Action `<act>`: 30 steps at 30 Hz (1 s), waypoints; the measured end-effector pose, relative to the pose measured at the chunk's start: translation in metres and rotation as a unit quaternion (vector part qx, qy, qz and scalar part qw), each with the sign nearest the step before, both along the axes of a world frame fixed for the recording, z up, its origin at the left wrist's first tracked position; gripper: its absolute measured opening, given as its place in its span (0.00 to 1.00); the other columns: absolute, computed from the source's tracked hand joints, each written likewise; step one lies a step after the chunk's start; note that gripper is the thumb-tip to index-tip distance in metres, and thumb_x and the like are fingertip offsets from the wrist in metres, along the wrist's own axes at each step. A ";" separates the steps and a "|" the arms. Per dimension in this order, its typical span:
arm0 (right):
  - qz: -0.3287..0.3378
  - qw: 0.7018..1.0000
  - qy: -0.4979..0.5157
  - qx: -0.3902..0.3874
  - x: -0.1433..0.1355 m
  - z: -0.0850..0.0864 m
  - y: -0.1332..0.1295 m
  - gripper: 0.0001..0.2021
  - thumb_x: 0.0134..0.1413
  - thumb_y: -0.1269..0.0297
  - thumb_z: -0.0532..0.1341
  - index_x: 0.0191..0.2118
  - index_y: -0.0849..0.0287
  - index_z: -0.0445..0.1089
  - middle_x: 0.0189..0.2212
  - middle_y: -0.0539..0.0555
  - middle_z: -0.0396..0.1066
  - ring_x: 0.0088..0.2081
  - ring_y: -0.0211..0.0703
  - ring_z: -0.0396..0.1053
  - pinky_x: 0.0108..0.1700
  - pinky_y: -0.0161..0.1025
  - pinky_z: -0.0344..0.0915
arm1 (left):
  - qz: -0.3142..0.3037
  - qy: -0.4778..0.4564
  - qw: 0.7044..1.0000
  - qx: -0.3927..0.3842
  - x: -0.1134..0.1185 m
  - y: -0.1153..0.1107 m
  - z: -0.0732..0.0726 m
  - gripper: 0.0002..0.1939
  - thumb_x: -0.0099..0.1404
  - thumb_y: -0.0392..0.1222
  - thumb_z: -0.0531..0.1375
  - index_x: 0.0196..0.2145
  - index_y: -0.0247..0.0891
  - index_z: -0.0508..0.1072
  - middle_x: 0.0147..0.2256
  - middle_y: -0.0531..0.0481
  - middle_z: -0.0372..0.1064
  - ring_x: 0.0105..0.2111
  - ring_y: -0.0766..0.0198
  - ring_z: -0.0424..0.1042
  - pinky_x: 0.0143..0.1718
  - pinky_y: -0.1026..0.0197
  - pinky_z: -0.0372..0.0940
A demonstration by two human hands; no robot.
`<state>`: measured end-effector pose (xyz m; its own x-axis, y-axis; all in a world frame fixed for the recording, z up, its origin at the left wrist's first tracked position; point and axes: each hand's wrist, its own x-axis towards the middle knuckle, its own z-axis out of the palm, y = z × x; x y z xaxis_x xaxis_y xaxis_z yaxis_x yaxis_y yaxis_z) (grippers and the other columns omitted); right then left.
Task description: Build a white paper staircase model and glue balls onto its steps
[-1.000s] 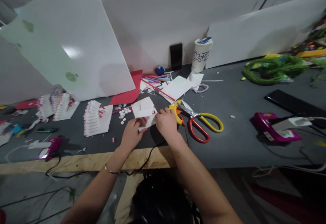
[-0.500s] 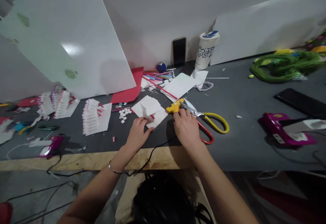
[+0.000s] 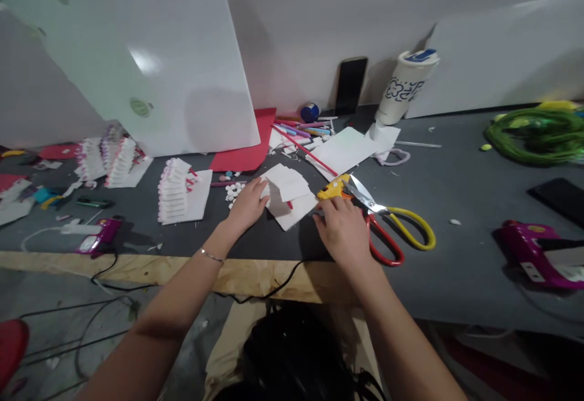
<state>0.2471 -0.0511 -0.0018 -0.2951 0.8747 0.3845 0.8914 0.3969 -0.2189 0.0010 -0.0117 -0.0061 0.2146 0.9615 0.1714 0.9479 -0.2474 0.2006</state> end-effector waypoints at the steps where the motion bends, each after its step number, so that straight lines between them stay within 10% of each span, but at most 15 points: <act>1: 0.014 1.000 0.015 -0.006 -0.007 0.001 0.001 0.06 0.59 0.65 0.60 0.40 0.60 0.71 0.36 0.59 0.72 0.39 0.54 0.68 0.40 0.46 0.62 | -0.001 0.009 1.000 -0.005 0.003 -0.003 0.001 0.18 0.67 0.36 0.55 0.54 0.33 0.68 0.58 0.33 0.64 0.59 0.49 0.64 0.59 0.47 0.61; 15: -0.051 0.962 0.214 -0.161 -0.034 -0.020 0.008 0.12 0.54 0.54 0.62 0.36 0.58 0.71 0.30 0.54 0.75 0.31 0.46 0.71 0.31 0.39 0.62 | 0.045 0.079 0.995 -0.038 0.031 -0.026 0.008 0.18 0.68 0.39 0.58 0.53 0.29 0.69 0.53 0.31 0.67 0.55 0.49 0.67 0.53 0.52 0.64; 30: -0.018 0.990 0.101 -0.095 -0.046 -0.010 0.010 0.04 0.56 0.65 0.63 0.35 0.59 0.74 0.33 0.56 0.75 0.36 0.49 0.70 0.38 0.40 0.61 | -0.035 -0.046 0.998 0.039 0.023 -0.023 0.001 0.27 0.67 0.34 0.53 0.63 0.37 0.59 0.64 0.36 0.57 0.64 0.47 0.56 0.62 0.45 0.58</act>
<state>0.2015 -0.0414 -0.0121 -0.1964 0.9454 0.2601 0.8346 0.3004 -0.4618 0.0242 -0.0344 -0.0049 0.2615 0.9277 0.2665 0.9061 -0.3311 0.2633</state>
